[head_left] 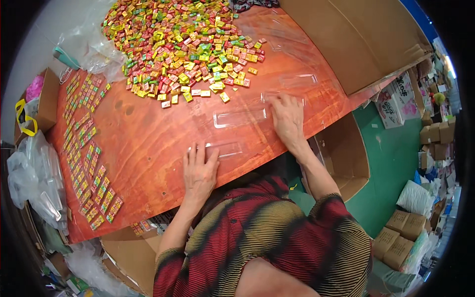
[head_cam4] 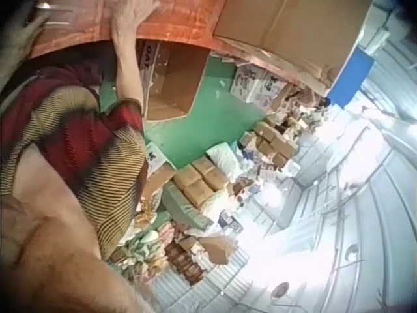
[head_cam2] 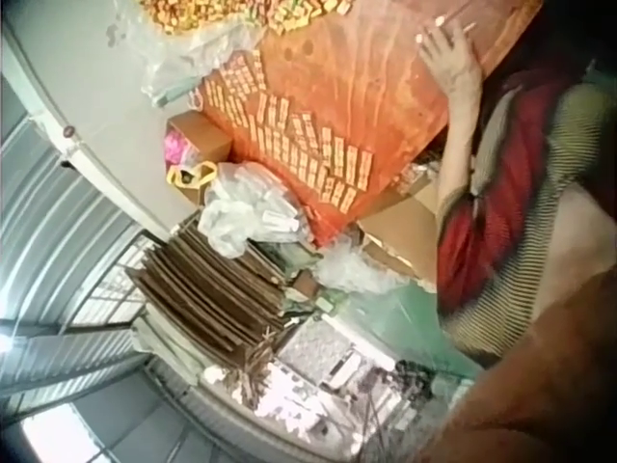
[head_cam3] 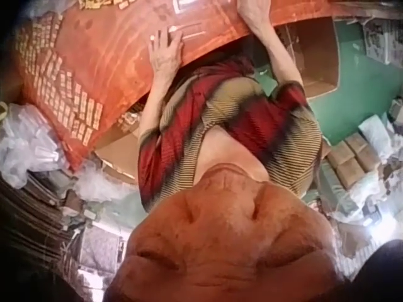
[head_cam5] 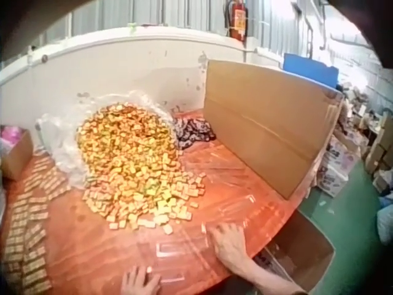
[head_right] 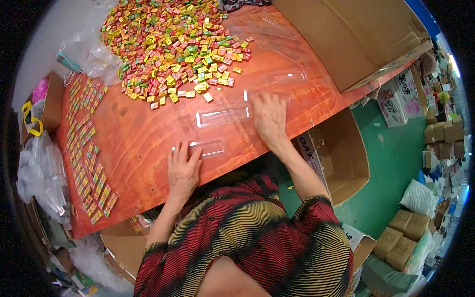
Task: The person is sorting small colorful packaged items and arranging them in rows on a transparent plastic sheet on a table for packaging.
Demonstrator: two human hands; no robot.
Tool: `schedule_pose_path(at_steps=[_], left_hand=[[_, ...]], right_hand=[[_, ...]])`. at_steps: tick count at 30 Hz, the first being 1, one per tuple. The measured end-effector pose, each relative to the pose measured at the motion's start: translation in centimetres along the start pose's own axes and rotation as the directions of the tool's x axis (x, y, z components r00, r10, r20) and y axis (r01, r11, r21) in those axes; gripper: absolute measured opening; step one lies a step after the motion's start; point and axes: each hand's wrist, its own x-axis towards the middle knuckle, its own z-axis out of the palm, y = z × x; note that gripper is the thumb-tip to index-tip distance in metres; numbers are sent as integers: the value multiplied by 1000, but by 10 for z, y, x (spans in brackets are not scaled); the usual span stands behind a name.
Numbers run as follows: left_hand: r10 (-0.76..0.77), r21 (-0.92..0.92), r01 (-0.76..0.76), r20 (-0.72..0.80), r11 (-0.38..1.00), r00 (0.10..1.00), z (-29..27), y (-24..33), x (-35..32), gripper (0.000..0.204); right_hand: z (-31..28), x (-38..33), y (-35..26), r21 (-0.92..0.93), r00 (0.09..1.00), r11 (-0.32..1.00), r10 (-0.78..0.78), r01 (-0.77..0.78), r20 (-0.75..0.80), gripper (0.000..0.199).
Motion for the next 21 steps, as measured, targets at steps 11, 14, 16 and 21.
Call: schedule_pose_path(at_steps=[11, 14, 16, 21], left_hand=[[-130, 80, 140, -117, 987, 985, -13, -38, -7, 29], [-151, 77, 161, -125, 984, 981, -13, -43, -13, 28], [-172, 76, 183, -134, 980, 976, -14, -43, -14, 25], [-188, 60, 201, -176, 978, 966, -14, -41, -15, 25]], right_hand=[[2, -30, -43, 347, 928, 893, -349, 286, 133, 22], [-14, -29, -40, 423, 936, 867, -336, 262, 109, 23], [-16, -26, -32, 472, 943, 849, -318, 237, 100, 23], [2, 13, 37, 107, 997, 992, -58, 64, -54, 22]])
